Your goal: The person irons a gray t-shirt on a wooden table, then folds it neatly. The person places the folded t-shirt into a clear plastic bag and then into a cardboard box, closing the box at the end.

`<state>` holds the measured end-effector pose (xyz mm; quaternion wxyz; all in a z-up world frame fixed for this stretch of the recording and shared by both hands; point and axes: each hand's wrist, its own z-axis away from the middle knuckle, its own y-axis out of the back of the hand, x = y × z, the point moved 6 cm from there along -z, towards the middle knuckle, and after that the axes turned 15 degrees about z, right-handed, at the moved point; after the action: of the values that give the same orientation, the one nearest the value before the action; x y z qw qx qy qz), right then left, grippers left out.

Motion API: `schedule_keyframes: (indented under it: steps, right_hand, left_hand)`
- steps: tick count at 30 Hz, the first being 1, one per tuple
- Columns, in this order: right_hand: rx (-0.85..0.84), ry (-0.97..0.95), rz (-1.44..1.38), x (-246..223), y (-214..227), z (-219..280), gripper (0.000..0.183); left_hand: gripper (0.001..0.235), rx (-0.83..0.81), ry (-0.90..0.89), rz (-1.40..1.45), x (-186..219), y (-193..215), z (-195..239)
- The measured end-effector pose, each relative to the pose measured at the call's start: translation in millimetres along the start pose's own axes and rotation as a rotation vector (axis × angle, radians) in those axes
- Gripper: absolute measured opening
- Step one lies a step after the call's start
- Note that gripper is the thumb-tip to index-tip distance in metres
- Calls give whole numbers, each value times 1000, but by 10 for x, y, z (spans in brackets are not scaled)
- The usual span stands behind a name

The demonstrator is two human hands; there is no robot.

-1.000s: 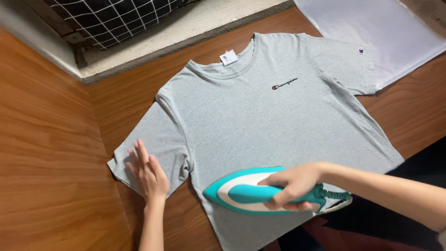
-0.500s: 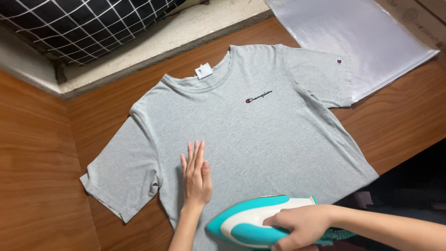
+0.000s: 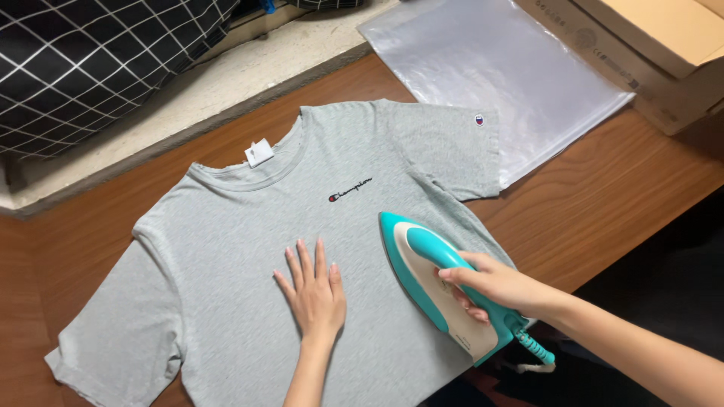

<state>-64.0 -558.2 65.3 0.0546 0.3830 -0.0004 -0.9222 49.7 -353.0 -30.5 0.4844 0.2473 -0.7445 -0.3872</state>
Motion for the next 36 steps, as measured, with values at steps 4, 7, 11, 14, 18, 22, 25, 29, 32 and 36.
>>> schedule_keyframes:
  steps: [4, 7, 11, 14, 18, 22, 25, 29, 32, 36]
  right_hand:
    - [51, 48, -43, 88, 291, 77, 23]
    - [65, 67, -143, 224, 381, 124, 23]
    - [126, 9, -241, 382, 453, 257, 19]
    - [141, 43, -287, 482, 640, 349, 18]
    - [242, 133, -169, 566, 1108, 476, 20]
    - [268, 348, 235, 385, 1600, 650, 16]
    - [448, 202, 401, 437, 1957, 756, 18]
    - [653, 335, 370, 426, 2258, 834, 22]
    - [760, 376, 309, 508, 2469, 833, 32]
    - [988, 430, 287, 561, 2610, 863, 38]
  left_hand:
    - [54, 4, -22, -131, 24, -22, 8]
    - [53, 3, -13, -121, 32, -9, 4]
    - [53, 6, -9, -118, 46, -8, 0]
    - [53, 12, -12, -137, 43, 10, 13]
    - [53, 26, -19, -144, 43, -4, 10]
    - [52, 12, -3, -146, 55, 4, 9]
    - [52, 17, 12, -130, 71, 5, -2]
    - [53, 13, 18, -137, 42, -16, 2]
    - [53, 16, 17, -135, 62, -11, 5]
    - [53, 9, 14, -129, 69, 0, -3]
